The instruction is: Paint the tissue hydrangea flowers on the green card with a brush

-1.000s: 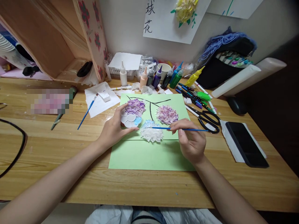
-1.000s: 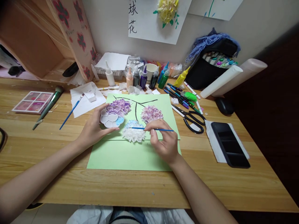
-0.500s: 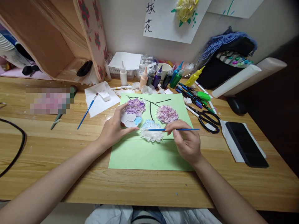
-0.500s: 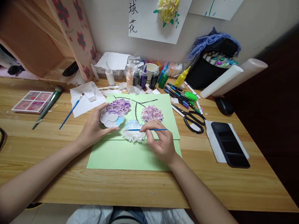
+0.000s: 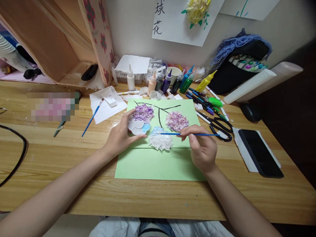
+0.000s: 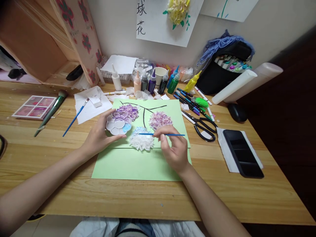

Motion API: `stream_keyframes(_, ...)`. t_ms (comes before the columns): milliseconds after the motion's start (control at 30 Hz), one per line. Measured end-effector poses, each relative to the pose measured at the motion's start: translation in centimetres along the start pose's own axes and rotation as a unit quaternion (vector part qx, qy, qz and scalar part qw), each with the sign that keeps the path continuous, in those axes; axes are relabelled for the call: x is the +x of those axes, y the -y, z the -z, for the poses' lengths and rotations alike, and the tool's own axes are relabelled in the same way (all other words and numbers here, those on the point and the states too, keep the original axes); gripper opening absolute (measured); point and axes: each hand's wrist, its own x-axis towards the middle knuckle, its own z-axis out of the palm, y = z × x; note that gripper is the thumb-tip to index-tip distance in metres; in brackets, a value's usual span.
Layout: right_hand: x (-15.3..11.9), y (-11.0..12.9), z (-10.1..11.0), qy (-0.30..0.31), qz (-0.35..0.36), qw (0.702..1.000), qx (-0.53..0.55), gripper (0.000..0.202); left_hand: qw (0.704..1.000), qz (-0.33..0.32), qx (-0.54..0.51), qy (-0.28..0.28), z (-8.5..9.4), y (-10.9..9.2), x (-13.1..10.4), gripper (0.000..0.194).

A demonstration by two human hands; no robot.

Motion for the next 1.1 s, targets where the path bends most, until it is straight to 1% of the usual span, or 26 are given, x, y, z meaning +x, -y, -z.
stream_keyframes(67, 0.06, 0.1, -0.04, -0.041, 0.006, 0.999, 0.024, 0.019, 1.0, -0.005, 0.003, -0.002, -0.02, -0.01, -0.03, 0.087)
stream_keyframes(100, 0.08, 0.16, -0.07, -0.049, 0.009, 0.998, 0.033, 0.019, 1.0, -0.01, 0.005, -0.003, -0.02, -0.02, -0.04, 0.087)
stream_keyframes(167, 0.08, 0.3, -0.18, -0.029, 0.008, 0.999, 0.044, 0.019, 1.0, -0.024, 0.009, -0.006, -0.03, -0.05, -0.07, 0.087)
stream_keyframes(300, -0.05, 0.44, -0.42, 0.045, -0.004, 0.998, 0.034, 0.02, 0.999, -0.046, 0.013, -0.009, -0.01, -0.08, -0.09, 0.088)
stream_keyframes(367, -0.12, 0.43, -0.44, 0.057, -0.005, 0.998, 0.022, 0.02, 0.999, -0.05, 0.012, -0.006, 0.01, -0.06, -0.09, 0.089)
stream_keyframes(500, -0.15, 0.4, -0.32, 0.048, -0.002, 0.998, 0.028, 0.02, 0.998, -0.054, 0.012, -0.005, 0.04, -0.03, -0.07, 0.089)
stream_keyframes(667, -0.12, 0.41, -0.32, 0.06, 0.002, 0.998, 0.023, 0.021, 0.998, -0.059, 0.011, -0.008, 0.04, 0.0, -0.09, 0.089)
stream_keyframes(800, -0.13, 0.39, -0.36, 0.046, -0.001, 0.998, 0.04, 0.022, 0.998, -0.058, 0.013, -0.007, -0.01, 0.03, -0.12, 0.089)
stream_keyframes(967, -0.04, 0.38, -0.32, 0.078, 0.006, 0.997, 0.019, 0.021, 0.998, -0.062, 0.016, -0.014, -0.07, 0.06, -0.09, 0.089)
stream_keyframes(1100, 0.02, 0.41, -0.21, 0.062, 0.013, 0.998, 0.028, 0.022, 0.998, -0.062, 0.016, -0.009, -0.04, 0.05, -0.1, 0.09)
